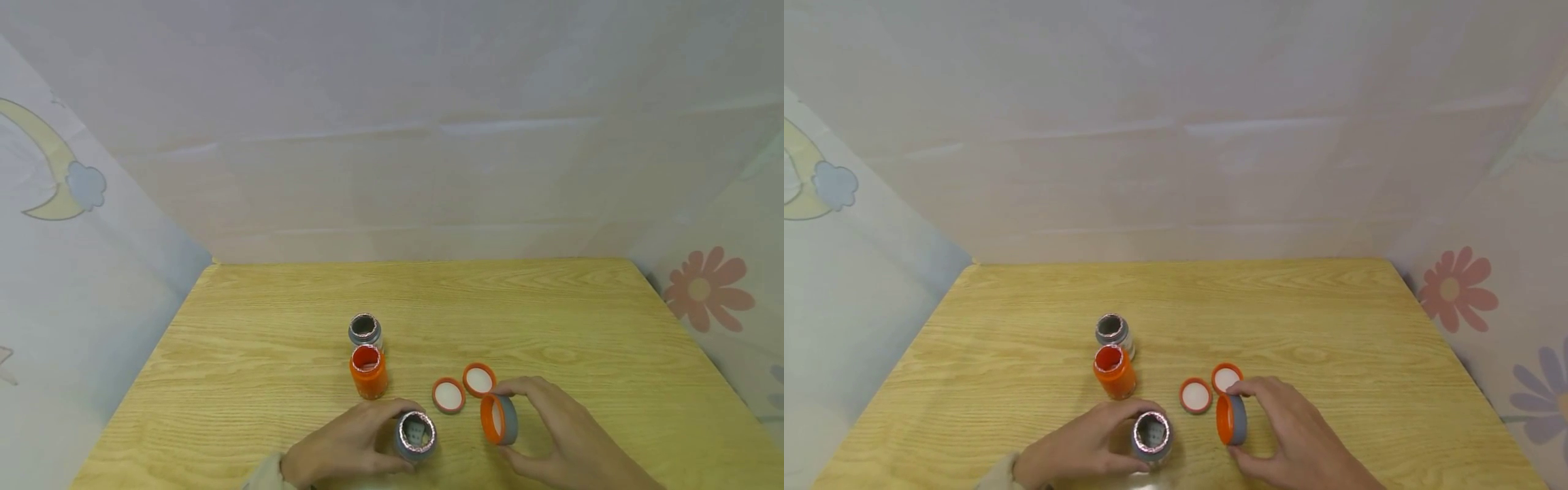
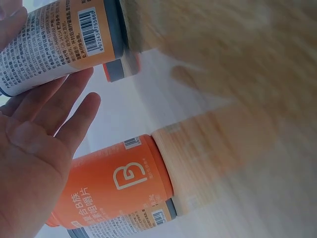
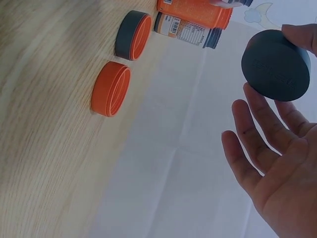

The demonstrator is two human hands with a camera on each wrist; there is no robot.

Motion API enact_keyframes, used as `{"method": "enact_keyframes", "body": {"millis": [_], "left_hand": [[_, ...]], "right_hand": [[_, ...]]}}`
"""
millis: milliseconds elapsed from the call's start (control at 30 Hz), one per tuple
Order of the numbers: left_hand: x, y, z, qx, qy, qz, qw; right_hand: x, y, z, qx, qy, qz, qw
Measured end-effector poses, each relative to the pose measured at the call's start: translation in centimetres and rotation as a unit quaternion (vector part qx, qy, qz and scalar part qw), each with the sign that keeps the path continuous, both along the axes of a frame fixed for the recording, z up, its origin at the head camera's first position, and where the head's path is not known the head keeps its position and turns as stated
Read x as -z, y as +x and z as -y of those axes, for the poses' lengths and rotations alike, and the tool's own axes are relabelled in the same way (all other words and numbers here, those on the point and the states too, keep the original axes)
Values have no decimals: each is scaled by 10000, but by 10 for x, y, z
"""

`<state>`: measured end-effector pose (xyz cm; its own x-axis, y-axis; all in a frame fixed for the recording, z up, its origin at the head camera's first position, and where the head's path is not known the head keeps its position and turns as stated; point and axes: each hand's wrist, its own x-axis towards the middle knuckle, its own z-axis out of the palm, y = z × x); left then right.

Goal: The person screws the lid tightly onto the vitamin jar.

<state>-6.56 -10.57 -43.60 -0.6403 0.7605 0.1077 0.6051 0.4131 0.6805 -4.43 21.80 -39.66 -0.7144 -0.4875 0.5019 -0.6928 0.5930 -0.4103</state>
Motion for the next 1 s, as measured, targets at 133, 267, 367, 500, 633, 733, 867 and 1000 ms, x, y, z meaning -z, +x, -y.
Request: {"method": "enact_keyframes", "body": {"millis": [133,267,367,500,633,733,867,1000], "left_hand": [[0,0,-2,-17,-108,71,9999],[1,-1,-3,25,-139,171,9998],[0,-1,-5,70,-141,169,9997],[-1,-1,-7,102,-182,140,9997],[-1,-2,-9,108,-205,205,9995],[-1,-2,-11,133,-189,219,9995],[0,-2,-13,165,-168,188,9995],[1,-1,-14,153,-179,149,9996]], "right_hand": [[0,0,1,12,-24,14,10000],[-1,-1,2,-52,-89,-44,9999],[-2,-1,3,-45,-80,-30,10000],[-4,-2,5,-51,-60,15,10000],[-7,-2,7,-79,17,22,10000],[-9,-2,8,-59,125,63,9999],[-11,-2,10,-37,253,73,9996],[-12,-4,12,-145,259,-31,9996]]}}
